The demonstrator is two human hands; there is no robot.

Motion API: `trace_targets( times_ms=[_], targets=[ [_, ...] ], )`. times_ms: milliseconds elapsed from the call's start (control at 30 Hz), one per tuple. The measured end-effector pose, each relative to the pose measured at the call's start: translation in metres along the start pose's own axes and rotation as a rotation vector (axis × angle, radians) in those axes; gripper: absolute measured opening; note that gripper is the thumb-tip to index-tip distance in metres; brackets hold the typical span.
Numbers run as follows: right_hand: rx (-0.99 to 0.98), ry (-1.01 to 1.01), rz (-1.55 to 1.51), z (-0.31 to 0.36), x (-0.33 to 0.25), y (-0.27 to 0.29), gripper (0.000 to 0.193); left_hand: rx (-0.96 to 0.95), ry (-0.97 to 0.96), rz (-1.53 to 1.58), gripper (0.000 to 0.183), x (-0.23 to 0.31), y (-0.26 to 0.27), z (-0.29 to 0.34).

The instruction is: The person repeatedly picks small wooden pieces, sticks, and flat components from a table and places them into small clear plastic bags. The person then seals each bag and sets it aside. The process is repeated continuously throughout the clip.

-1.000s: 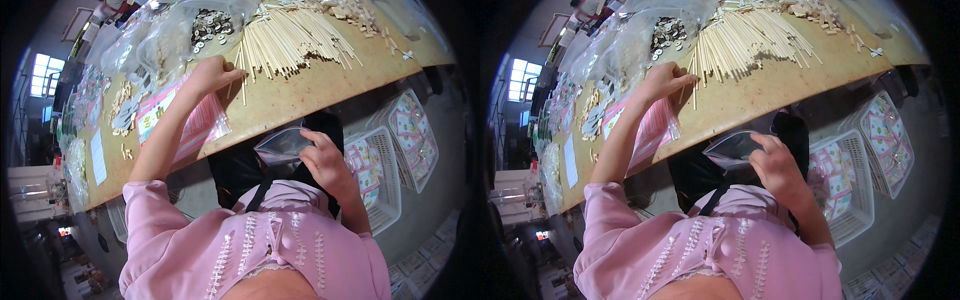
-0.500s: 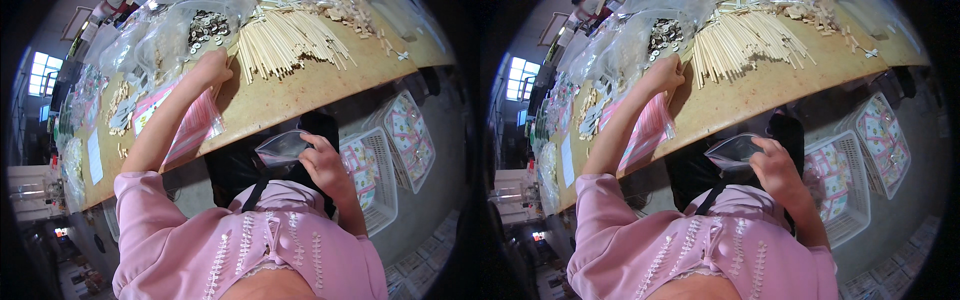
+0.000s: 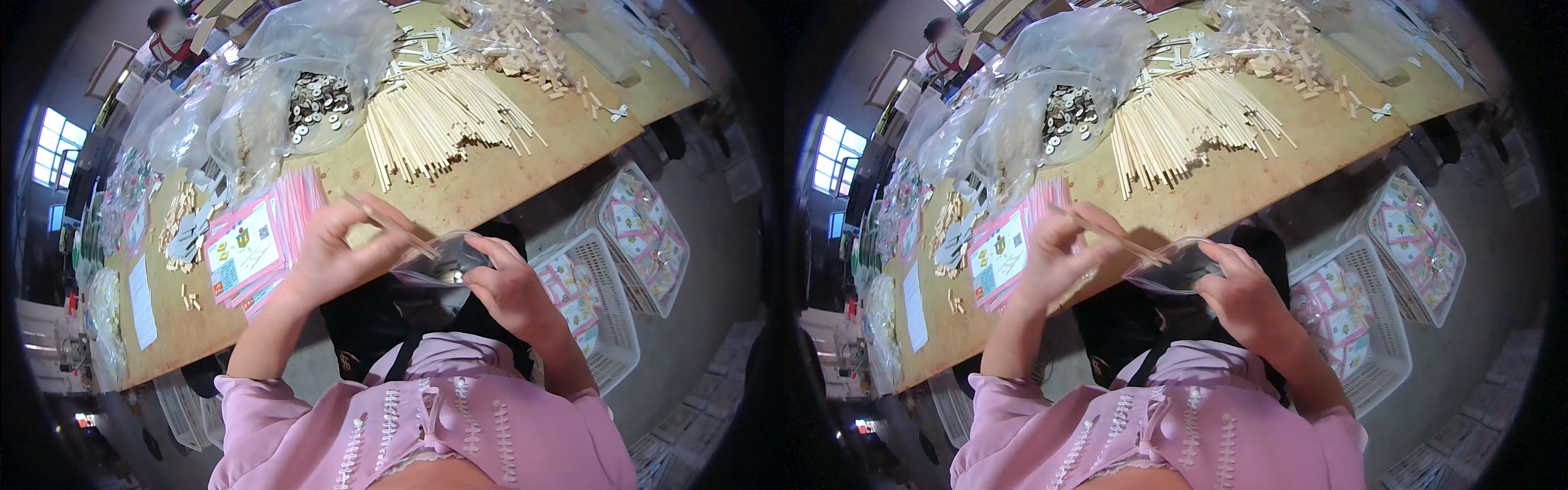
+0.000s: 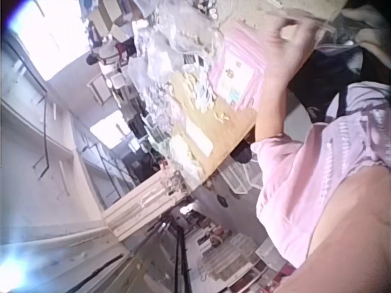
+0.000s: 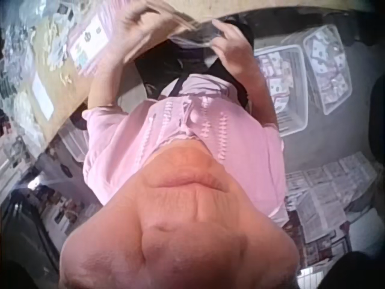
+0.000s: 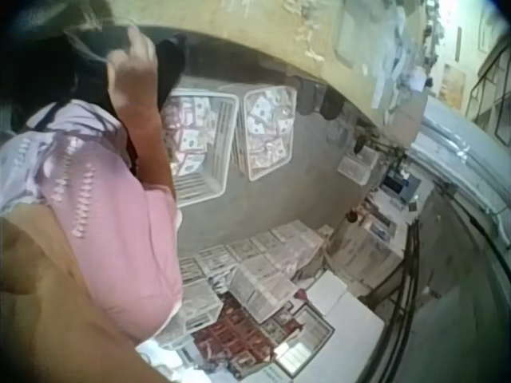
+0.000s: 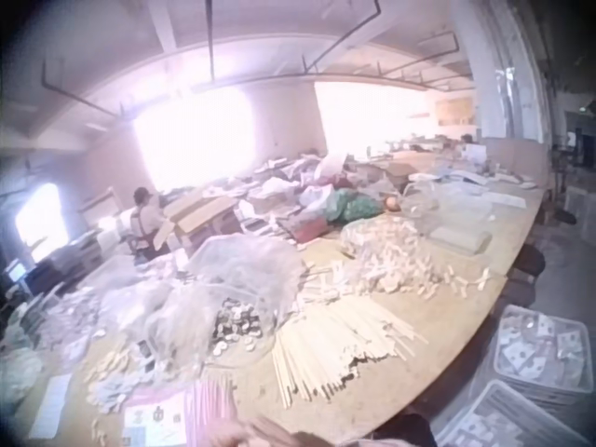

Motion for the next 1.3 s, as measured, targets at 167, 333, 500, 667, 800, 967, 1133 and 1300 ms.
trace_targets(
  times_ms=[167,333,500,667,800,967,1133,1300],
  targets=[
    [-0.003,0.036,-0.018,-0.008,-0.006,0.007,0.015,-0.054,-0.082,-0.199,0.022,0.004,-0.046,-0.010],
    [0.043,-0.006,-0.012,0.009,0.019,0.019,0.016,0.036,-0.059,-0.252,0.014,-0.044,-0.012,-0.099],
    [0.095,-0.102,-0.007,0.027,0.044,0.037,0.017,0.010,0.015,-0.504,0.022,-0.126,0.012,-0.236],
    [0.129,-0.219,-0.025,0.042,0.073,0.045,0.017,-0.014,-0.076,-0.765,0.028,-0.189,-0.010,-0.347],
    [0.152,-0.223,0.005,0.046,0.084,0.051,0.017,-0.110,0.011,-1.042,0.042,-0.222,-0.033,-0.390],
    [0.165,-0.223,0.002,0.041,0.094,0.056,0.017,-0.322,0.120,-1.118,0.043,-0.242,-0.038,-0.407],
    [0.183,-0.201,-0.037,0.035,0.093,0.061,0.017,-0.408,0.433,-0.798,0.039,-0.269,-0.014,-0.380],
    [0.187,-0.191,-0.069,0.038,0.085,0.058,0.016,-0.159,0.298,-0.355,0.024,-0.257,0.025,-0.350]
  ],
)
Point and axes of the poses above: each hand's wrist, its own z-axis away from the middle knuckle, its own y-axis out of the back of the hand, x = y × z, the point moved 10 cm from there along -z, towards the middle knuckle, and after that the axes turned 3 degrees about x, right-handed, at the moved point
